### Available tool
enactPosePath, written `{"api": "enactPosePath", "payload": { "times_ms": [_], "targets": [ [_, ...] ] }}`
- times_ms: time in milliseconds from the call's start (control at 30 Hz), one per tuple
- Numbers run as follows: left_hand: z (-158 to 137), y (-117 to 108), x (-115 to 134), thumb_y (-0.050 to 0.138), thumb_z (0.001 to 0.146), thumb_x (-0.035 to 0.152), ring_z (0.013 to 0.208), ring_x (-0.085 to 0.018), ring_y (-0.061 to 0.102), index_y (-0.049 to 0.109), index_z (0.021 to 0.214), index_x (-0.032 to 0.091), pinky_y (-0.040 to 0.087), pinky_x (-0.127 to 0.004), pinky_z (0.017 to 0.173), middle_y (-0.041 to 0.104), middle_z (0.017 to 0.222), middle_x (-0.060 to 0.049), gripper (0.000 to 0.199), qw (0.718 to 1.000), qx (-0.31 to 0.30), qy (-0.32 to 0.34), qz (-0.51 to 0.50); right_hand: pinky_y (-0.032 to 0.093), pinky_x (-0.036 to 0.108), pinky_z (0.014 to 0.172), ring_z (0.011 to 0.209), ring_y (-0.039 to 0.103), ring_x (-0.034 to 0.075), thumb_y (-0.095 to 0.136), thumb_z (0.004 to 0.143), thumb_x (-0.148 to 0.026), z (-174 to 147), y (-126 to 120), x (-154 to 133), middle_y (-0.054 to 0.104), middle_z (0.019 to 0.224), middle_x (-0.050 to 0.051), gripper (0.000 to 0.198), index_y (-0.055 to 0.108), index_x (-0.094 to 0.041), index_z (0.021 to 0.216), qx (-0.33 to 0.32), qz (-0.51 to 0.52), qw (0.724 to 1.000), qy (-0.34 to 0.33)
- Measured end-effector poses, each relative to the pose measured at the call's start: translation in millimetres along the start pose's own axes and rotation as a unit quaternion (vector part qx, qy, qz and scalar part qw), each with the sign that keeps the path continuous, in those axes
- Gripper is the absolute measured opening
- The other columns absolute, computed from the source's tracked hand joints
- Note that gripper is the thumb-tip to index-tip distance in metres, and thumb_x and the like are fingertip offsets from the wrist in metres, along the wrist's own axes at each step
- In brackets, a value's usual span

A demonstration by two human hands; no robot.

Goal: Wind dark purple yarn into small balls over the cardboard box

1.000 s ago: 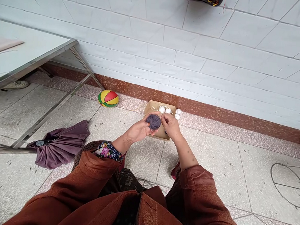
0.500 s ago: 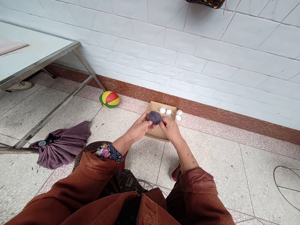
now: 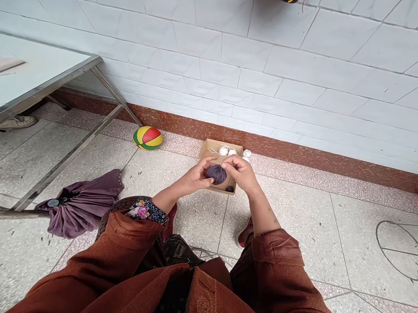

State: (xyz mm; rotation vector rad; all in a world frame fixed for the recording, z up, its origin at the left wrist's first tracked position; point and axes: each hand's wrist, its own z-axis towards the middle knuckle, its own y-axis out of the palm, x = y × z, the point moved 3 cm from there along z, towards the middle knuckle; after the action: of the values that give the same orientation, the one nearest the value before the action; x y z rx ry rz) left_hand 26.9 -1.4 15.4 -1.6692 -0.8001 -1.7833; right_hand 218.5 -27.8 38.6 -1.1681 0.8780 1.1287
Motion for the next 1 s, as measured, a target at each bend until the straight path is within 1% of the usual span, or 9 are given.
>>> {"api": "enactPosePath", "payload": {
  "times_ms": [67,167,267,367,533,633,767,867,1000],
  "targets": [
    [-2,3,4,0.080,0.080,0.037,0.100,-0.022,0.067,0.048,0.150,0.027,0.052,-0.036,0.086,0.068,0.116,-0.009,0.077,0.998,-0.035,0.008,-0.055,0.041,0.029,0.061,0.064,0.046,0.014,0.073,0.089,-0.062,2,1,5,0.056,0.072,-0.001,0.041,0.065,-0.023,0.081,0.020,-0.005,1.000,0.007],
    [-5,5,10,0.082,0.080,0.047,0.106,-0.025,0.066,0.052,0.150,0.029,0.055,-0.035,0.084,0.067,0.127,-0.012,0.078,0.989,-0.053,0.014,-0.135,0.041,0.029,0.061,0.064,0.047,0.015,0.068,0.092,-0.060,3,7,13,0.055,0.073,-0.001,0.038,0.065,-0.023,0.083,0.027,-0.011,0.999,0.018],
    [-6,4,13,0.083,0.078,0.048,0.103,-0.024,0.066,0.059,0.144,0.028,0.056,-0.033,0.078,0.065,0.132,-0.012,0.073,0.979,-0.043,0.002,-0.201,0.043,0.029,0.064,0.066,0.050,0.016,0.062,0.096,-0.052,3,16,20,0.057,0.073,0.000,0.032,0.065,-0.023,0.083,0.018,-0.045,0.999,0.016],
    [-5,-1,12,0.084,0.075,0.044,0.101,-0.022,0.066,0.064,0.135,0.024,0.055,-0.032,0.078,0.067,0.129,-0.012,0.066,0.972,-0.002,0.000,-0.234,0.046,0.031,0.070,0.073,0.057,0.019,0.059,0.097,-0.044,3,23,26,0.063,0.077,0.002,0.025,0.065,-0.023,0.085,-0.002,-0.110,0.994,0.002],
    [0,-15,8,0.082,0.073,0.031,0.103,-0.019,0.066,0.062,0.130,0.025,0.051,-0.028,0.079,0.066,0.133,-0.010,0.060,0.972,0.077,0.009,-0.222,0.050,0.033,0.075,0.078,0.062,0.021,0.058,0.098,-0.039,2,31,23,0.067,0.080,0.005,0.022,0.065,-0.023,0.084,-0.032,-0.155,0.987,-0.040],
    [3,-21,2,0.078,0.074,0.028,0.104,-0.019,0.064,0.061,0.128,0.025,0.050,-0.029,0.081,0.066,0.131,-0.008,0.056,0.975,0.125,0.012,-0.185,0.049,0.032,0.073,0.073,0.060,0.018,0.060,0.099,-0.043,-2,36,12,0.067,0.080,0.003,0.025,0.067,-0.023,0.084,-0.086,-0.127,0.986,-0.059],
    [7,-25,-3,0.076,0.073,0.025,0.109,-0.021,0.063,0.063,0.124,0.023,0.049,-0.035,0.095,0.069,0.121,-0.007,0.052,0.981,0.172,0.030,-0.080,0.047,0.030,0.067,0.068,0.055,0.015,0.065,0.098,-0.052,-10,35,-6,0.064,0.076,0.001,0.032,0.069,-0.024,0.083,-0.147,-0.067,0.986,-0.051],
    [6,-21,-4,0.077,0.071,0.024,0.103,-0.022,0.065,0.064,0.124,0.021,0.049,-0.036,0.094,0.070,0.117,-0.007,0.055,0.990,0.138,0.010,-0.013,0.041,0.029,0.059,0.061,0.048,0.014,0.065,0.096,-0.061,-11,23,-11,0.056,0.070,-0.002,0.039,0.069,-0.024,0.085,-0.106,0.001,0.994,-0.024],
    [1,-8,1,0.080,0.073,0.025,0.100,-0.022,0.066,0.057,0.141,0.026,0.050,-0.036,0.090,0.070,0.116,-0.007,0.072,1.000,0.016,-0.005,-0.020,0.039,0.028,0.057,0.058,0.043,0.013,0.065,0.094,-0.068,-6,5,-4,0.050,0.067,-0.003,0.045,0.067,-0.024,0.086,0.009,0.037,0.999,0.003]
  ]
}}
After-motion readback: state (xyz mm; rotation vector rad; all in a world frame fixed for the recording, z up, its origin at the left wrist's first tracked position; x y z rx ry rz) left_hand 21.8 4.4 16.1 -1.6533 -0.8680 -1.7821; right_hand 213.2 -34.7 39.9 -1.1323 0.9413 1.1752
